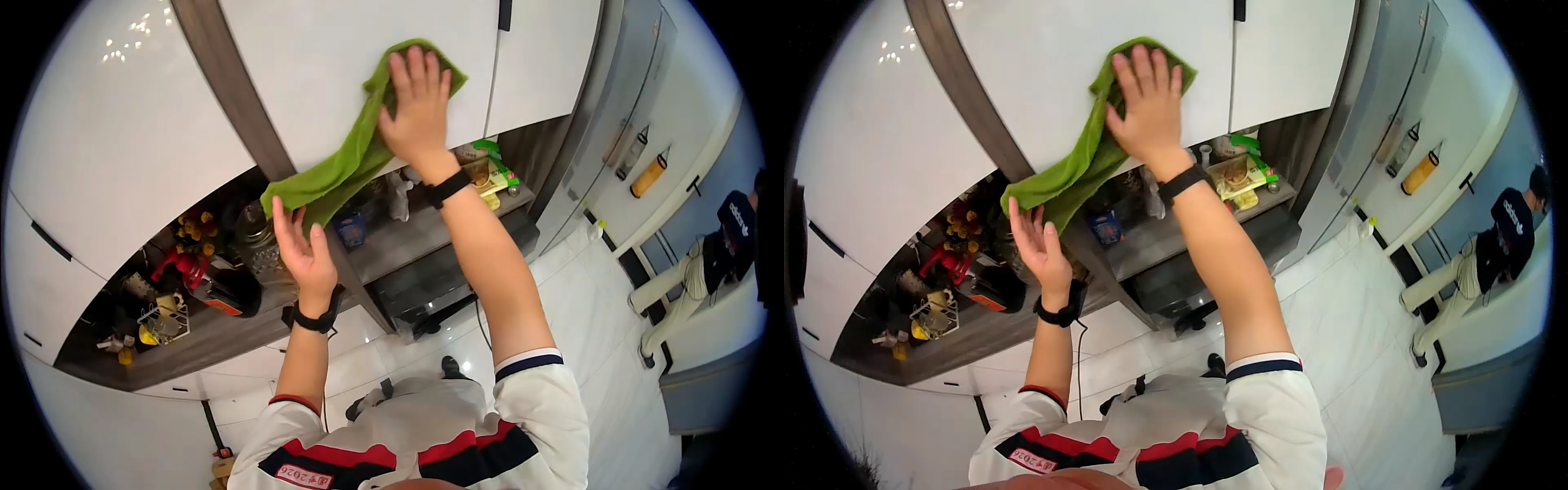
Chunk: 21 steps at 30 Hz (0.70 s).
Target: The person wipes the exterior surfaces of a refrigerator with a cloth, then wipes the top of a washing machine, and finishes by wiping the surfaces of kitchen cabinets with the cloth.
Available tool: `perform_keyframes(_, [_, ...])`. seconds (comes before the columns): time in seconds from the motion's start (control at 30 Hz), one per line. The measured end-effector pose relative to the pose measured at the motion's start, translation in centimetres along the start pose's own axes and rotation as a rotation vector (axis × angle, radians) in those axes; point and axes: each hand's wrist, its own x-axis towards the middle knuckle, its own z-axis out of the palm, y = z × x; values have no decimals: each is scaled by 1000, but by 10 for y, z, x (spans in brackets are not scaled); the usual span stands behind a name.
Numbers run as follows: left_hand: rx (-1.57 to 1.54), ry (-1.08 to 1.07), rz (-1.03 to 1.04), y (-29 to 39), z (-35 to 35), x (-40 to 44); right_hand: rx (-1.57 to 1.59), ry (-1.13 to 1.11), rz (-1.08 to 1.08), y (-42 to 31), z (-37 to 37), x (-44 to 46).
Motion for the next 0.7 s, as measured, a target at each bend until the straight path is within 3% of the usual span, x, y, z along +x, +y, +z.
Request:
perform_keyframes(0.23, [125,2,-39,-4,80,18,50,94,29,69,-33,31])
perform_keyframes(0.4, [240,106,-26,-16,90,16,181,83,-32,41,-14,44])
perform_keyframes(0.57, [266,122,-52,-24,88,7,363,-139,-210,-5,-16,19])
perform_keyframes(0.7, [298,115,-54,-24,78,5,444,-219,-302,-2,-21,-4])
